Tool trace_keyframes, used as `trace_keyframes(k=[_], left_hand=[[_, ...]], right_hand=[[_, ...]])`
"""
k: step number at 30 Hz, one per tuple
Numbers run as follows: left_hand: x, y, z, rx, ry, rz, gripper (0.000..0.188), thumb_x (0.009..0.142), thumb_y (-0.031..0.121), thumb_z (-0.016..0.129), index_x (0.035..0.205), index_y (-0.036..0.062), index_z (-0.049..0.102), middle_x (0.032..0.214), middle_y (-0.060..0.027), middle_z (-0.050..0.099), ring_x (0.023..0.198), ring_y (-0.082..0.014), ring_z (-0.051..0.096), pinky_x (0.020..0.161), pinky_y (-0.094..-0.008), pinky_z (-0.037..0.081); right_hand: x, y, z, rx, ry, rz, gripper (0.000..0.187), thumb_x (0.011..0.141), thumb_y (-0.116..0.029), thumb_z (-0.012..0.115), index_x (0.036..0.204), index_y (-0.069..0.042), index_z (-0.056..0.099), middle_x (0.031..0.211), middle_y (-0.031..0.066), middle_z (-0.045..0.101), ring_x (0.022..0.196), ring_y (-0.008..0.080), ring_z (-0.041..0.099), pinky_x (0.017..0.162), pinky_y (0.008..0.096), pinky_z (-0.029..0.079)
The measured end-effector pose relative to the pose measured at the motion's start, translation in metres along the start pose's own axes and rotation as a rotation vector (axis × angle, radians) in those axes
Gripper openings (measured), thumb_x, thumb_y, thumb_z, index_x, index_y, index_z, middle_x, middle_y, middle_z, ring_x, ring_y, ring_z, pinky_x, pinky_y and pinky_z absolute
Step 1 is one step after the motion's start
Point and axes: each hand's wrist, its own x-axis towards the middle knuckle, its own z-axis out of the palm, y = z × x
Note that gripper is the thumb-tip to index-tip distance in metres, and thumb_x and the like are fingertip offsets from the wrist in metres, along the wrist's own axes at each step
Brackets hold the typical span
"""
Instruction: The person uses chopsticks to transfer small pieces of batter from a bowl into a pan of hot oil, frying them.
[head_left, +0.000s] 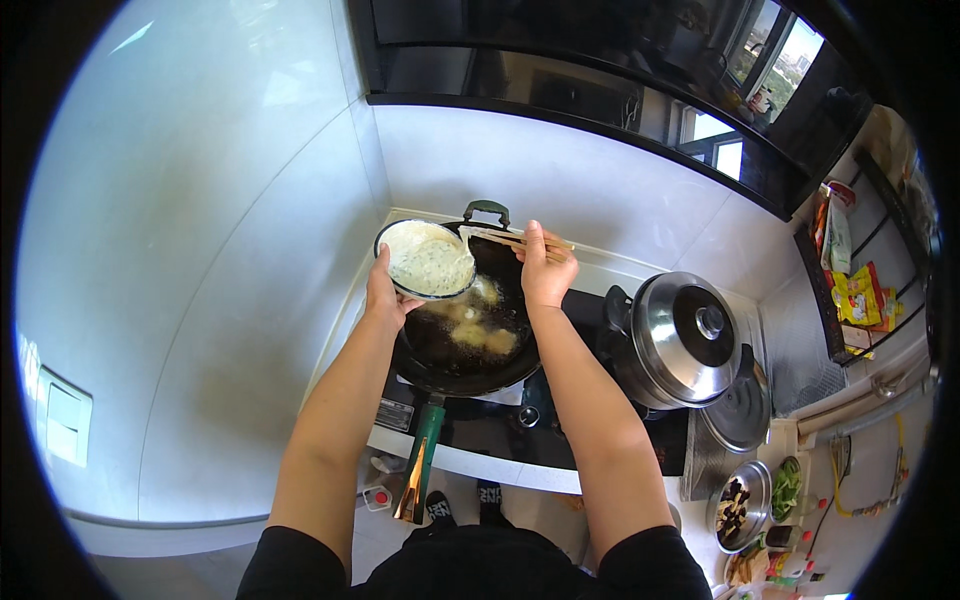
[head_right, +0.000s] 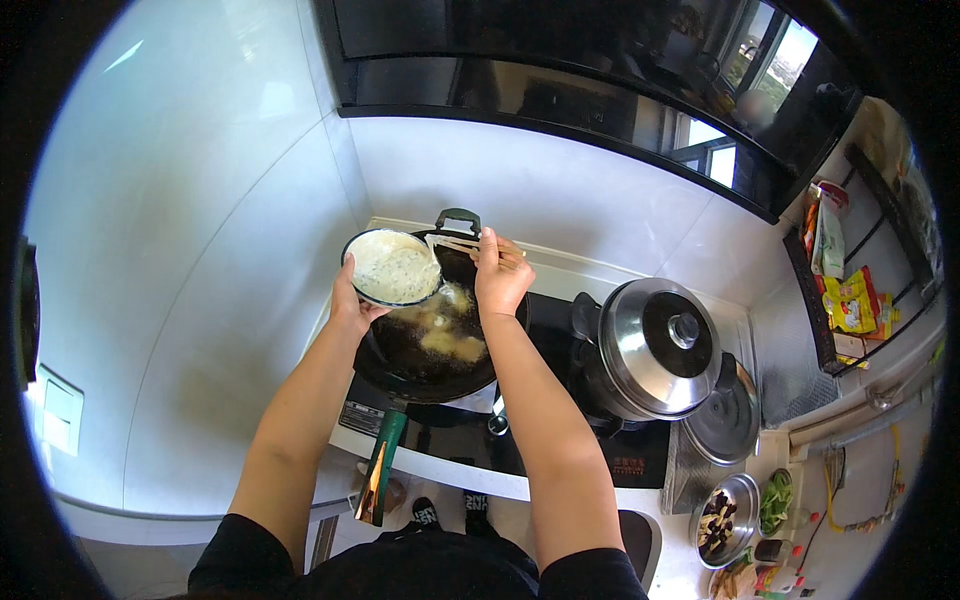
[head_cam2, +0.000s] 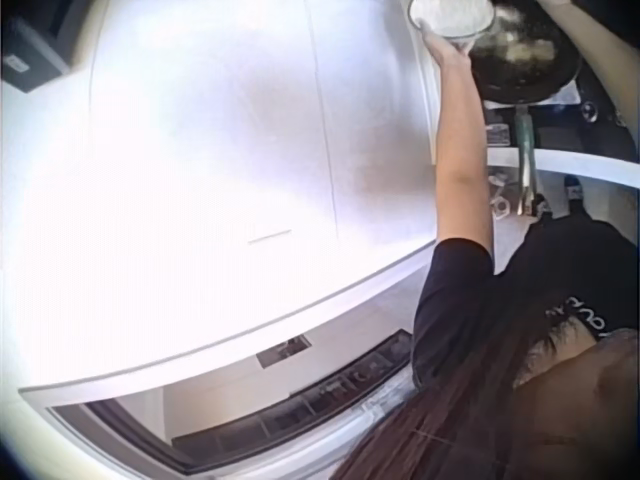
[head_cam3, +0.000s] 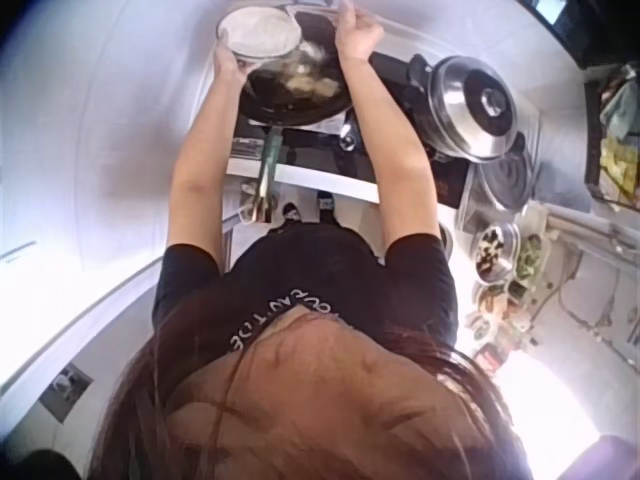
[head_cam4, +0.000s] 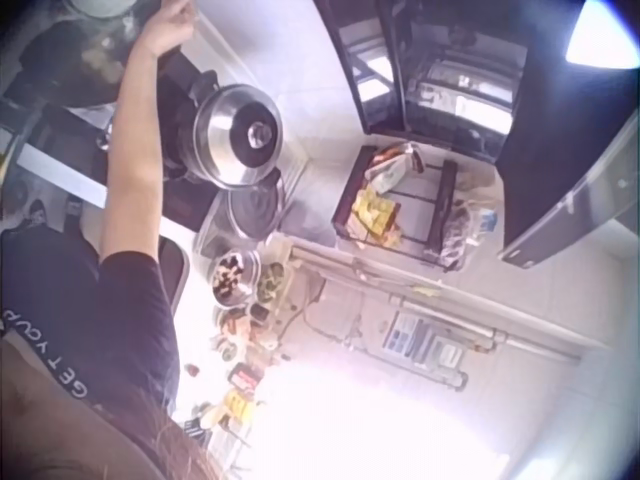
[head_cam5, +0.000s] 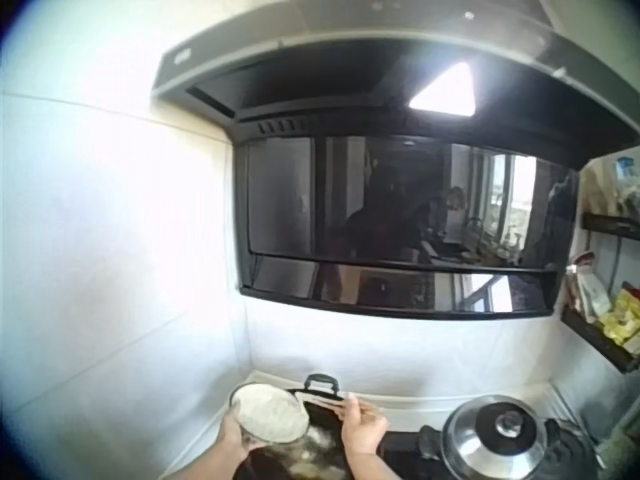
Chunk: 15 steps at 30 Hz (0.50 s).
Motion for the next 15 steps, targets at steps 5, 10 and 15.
trace_keyframes(k=[5, 10, 15], left_hand=[[-0.012, 0.006, -0.013, -0.167, -0.051, -0.006, 0.072, 0.087, 0.062, 0.046, 0.137, 0.0108, 0.039, 0.135, -0.0133, 0.048, 0.121, -0.0325, 0.050, 0.099, -0.0560, 0.038], [-0.046, 0.016, -0.034, -0.339, -0.263, 0.011, 0.071, 0.089, 0.061, 0.044, 0.137, 0.0096, 0.039, 0.137, -0.0132, 0.046, 0.123, -0.0334, 0.048, 0.098, -0.0550, 0.039], [-0.081, 0.021, -0.066, -0.455, -0.463, -0.026, 0.069, 0.090, 0.060, 0.040, 0.137, 0.0098, 0.042, 0.139, -0.0128, 0.045, 0.125, -0.0330, 0.045, 0.102, -0.0509, 0.037]], right_hand=[[-0.014, -0.029, 0.003, 0.086, -0.124, 0.013, 0.029, 0.087, -0.021, 0.068, 0.090, 0.007, 0.064, 0.079, 0.0110, 0.067, 0.062, 0.0166, 0.065, 0.055, 0.0262, 0.055], [-0.029, -0.073, 0.004, 0.118, -0.327, 0.027, 0.028, 0.088, -0.021, 0.067, 0.091, 0.006, 0.064, 0.081, 0.0123, 0.067, 0.062, 0.0173, 0.065, 0.056, 0.0264, 0.056], [-0.041, -0.119, 0.001, 0.093, -0.419, 0.008, 0.028, 0.089, -0.023, 0.066, 0.092, 0.005, 0.064, 0.081, 0.0130, 0.067, 0.063, 0.0177, 0.065, 0.057, 0.0252, 0.056]])
